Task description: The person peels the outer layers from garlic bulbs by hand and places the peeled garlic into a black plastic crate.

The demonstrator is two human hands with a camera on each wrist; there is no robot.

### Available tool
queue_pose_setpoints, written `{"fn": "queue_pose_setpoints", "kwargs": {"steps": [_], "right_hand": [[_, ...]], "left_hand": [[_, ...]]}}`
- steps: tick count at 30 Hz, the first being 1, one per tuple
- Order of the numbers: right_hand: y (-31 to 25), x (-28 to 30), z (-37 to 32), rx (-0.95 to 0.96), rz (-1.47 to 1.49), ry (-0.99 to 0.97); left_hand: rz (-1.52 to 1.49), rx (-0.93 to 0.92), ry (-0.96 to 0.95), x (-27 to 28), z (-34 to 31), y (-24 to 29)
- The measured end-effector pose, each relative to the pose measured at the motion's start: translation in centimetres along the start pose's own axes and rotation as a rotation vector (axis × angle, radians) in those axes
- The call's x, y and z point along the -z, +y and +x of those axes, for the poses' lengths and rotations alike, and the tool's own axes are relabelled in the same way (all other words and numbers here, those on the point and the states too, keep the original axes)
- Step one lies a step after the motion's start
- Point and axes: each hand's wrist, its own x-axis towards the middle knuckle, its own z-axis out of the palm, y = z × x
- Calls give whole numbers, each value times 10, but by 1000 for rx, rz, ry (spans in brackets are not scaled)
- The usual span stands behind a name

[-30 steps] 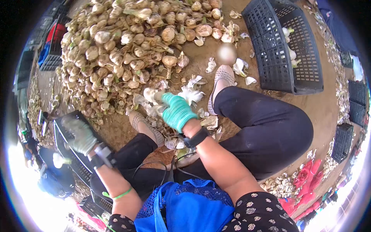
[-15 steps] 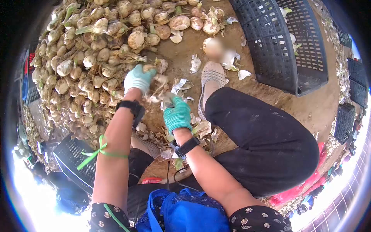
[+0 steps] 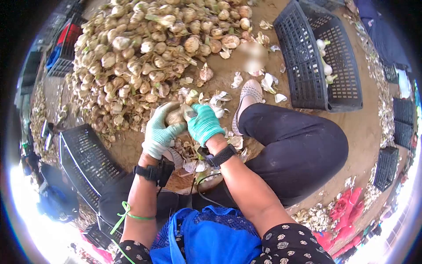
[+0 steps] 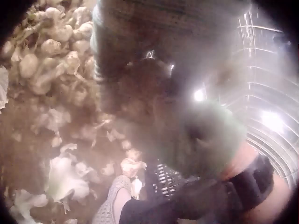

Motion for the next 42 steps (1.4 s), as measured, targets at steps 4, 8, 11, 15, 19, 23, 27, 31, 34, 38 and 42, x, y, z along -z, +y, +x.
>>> {"fn": "queue_pose_setpoints", "kwargs": {"steps": [4,8,11,15,19,23,27,31,34,38,42], "right_hand": [[-6,4,-13,124,-131,-53],[-8,0,-24,275,-189,47],[-23,-1,-31,362,-172,175],[-20,-1,-25,297,59,191],[-22,-1,-26,215,149,123],[-21,-1,-37,62,429,-5],[-20,-2,-37,-95,701,-73],[-16,1,-36,-117,781,-90],[-43,7,-53,-2,628,-170],[-41,7,-43,-186,1067,-209],[-18,-4,-36,-128,826,-101]], "left_hand": [[-302,108,-11,8,-16,4],[-640,182,-8,17,-25,7],[-1109,226,-155,15,-31,-3],[-1326,259,-167,-1,-38,3],[-782,17,286,-7,-41,12],[-1187,453,310,10,-16,5],[-1123,612,333,18,6,-12],[-917,200,492,13,-12,24],[-816,158,346,17,2,-38],[-1454,196,321,16,-10,6],[-868,-40,351,6,-32,18]]}}
